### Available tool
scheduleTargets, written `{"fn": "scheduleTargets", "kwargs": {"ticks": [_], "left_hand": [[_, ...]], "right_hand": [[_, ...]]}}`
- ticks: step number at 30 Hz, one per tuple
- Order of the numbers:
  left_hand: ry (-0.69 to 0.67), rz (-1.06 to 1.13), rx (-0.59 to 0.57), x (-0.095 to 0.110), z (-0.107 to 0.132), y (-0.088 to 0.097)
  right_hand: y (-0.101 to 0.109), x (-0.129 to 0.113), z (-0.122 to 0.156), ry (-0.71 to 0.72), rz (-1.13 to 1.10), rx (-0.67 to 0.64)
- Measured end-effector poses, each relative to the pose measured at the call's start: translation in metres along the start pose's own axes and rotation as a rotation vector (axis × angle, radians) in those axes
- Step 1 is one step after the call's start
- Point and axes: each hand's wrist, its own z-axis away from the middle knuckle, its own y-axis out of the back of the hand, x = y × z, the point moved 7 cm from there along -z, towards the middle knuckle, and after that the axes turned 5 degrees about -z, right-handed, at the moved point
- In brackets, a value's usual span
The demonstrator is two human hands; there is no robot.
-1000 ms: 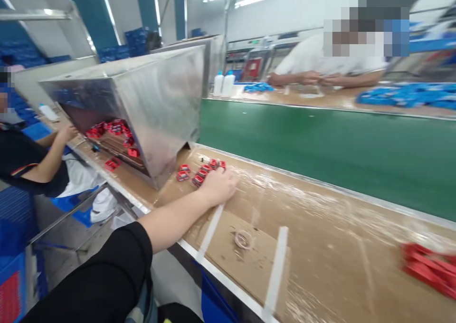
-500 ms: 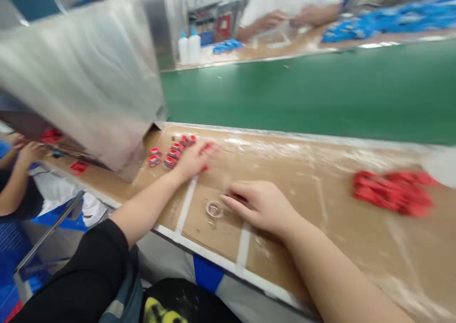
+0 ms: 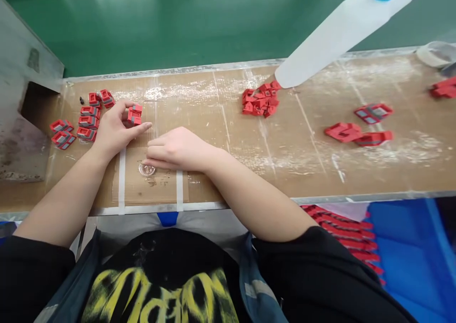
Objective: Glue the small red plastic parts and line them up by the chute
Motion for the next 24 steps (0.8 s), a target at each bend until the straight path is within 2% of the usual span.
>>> {"fn": "scheduleTargets", "kwargs": {"ticks": [4,7,9,11,15,17,20,24], "left_hand": [[-0.026,-0.131,-0.063,0.008,0.003,-0.003],[-0.012,-0.199,-0.088,0.011,0.004,-0.003],[-0.004,-0.219,-0.096,0.013,0.005,-0.003],[-0.003,-0.227,-0.108,0.014,0.005,-0.003],[0.003,-0.233,-0.13,0.014,0.003,-0.004],[0.004,-0.237,-0.142,0.014,0.003,-0.005],[-0.003,-0.256,-0.153,0.014,0.002,-0.007],[-0.018,-0.27,-0.143,0.014,0.003,-0.007]], "right_hand": [[0.007,0.002,0.003,-0.007,-0.075,0.081],[0.008,0.002,0.004,-0.002,-0.216,0.116],[0.01,0.005,0.004,-0.016,-0.315,0.187],[0.015,0.014,0.005,-0.071,-0.385,0.319],[0.027,0.042,0.014,-0.318,-0.411,0.709],[0.028,0.051,0.018,-0.412,-0.398,0.819],[0.025,0.055,0.014,-0.457,-0.377,0.841],[0.02,0.057,0.009,-0.487,-0.338,0.781]]}}
